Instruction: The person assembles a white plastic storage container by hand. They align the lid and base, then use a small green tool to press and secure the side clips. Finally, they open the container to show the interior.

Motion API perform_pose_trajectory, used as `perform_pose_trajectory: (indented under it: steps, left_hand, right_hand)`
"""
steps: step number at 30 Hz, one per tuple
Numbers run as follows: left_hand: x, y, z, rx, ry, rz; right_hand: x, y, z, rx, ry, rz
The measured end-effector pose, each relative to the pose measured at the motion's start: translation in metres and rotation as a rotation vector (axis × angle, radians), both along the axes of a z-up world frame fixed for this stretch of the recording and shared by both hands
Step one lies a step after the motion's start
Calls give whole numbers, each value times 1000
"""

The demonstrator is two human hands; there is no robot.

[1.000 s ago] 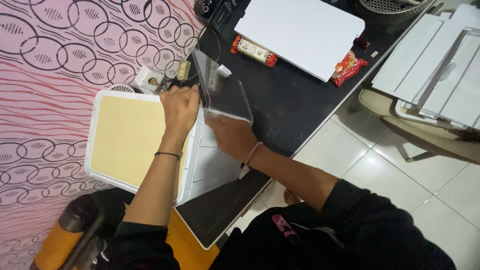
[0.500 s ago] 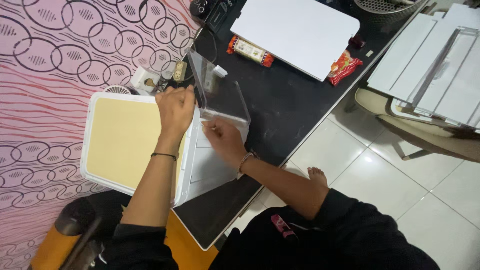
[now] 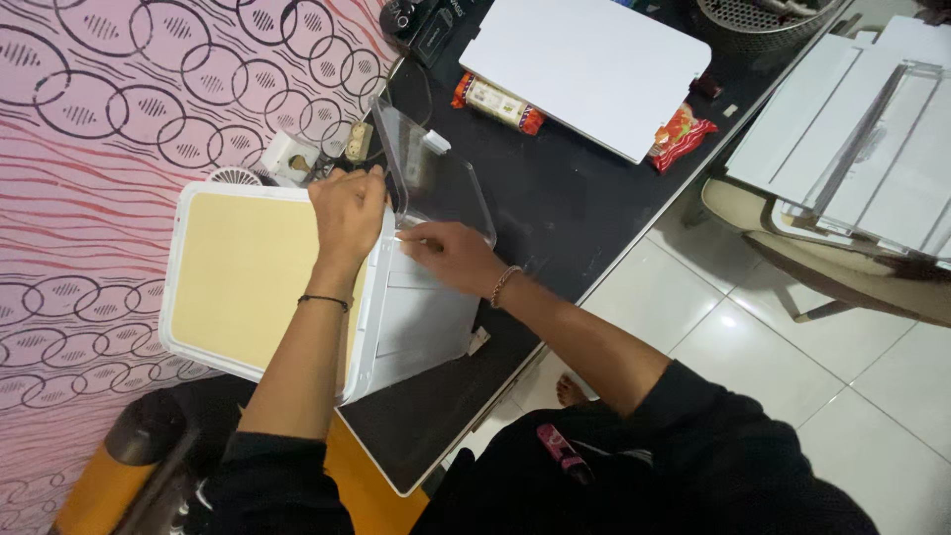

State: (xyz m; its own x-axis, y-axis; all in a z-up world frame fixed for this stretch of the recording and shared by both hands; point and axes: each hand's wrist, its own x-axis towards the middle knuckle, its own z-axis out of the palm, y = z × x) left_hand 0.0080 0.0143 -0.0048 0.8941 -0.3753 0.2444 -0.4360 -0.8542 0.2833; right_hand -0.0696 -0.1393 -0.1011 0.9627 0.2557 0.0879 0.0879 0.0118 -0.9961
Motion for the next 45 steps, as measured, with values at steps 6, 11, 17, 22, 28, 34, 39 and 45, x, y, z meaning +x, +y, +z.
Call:
perform_pose_trajectory:
  steps: [6, 11, 17, 22, 28, 34, 39, 45]
  left_hand:
    - [-3, 0, 1, -1, -21, -42]
    - [-7, -5, 6, -27, -8, -35]
    - [-6, -1, 3, 4, -24, -49]
    - [-3, 0, 2, 4, -24, -46]
    - [-3, 1, 2, -4, -14, -47]
    - [-5, 0, 3, 38, -56, -63]
    - [-11, 1, 25, -233, 23, -141]
    - [-88, 6, 66, 38, 20, -176]
  right_hand:
    - [-6, -33, 5, 305, 396, 293]
    - [-11, -38, 4, 272, 536, 180]
    - [-6, -15, -6, 244, 672, 79]
    - [-7, -3, -28, 275, 356, 81]
    - [-30, 5, -9, 118, 50, -127]
    - [-38, 9, 17, 48, 128, -212]
    - [-44, 9, 6, 224, 191, -151]
    - [-47, 2, -13, 180, 240, -136]
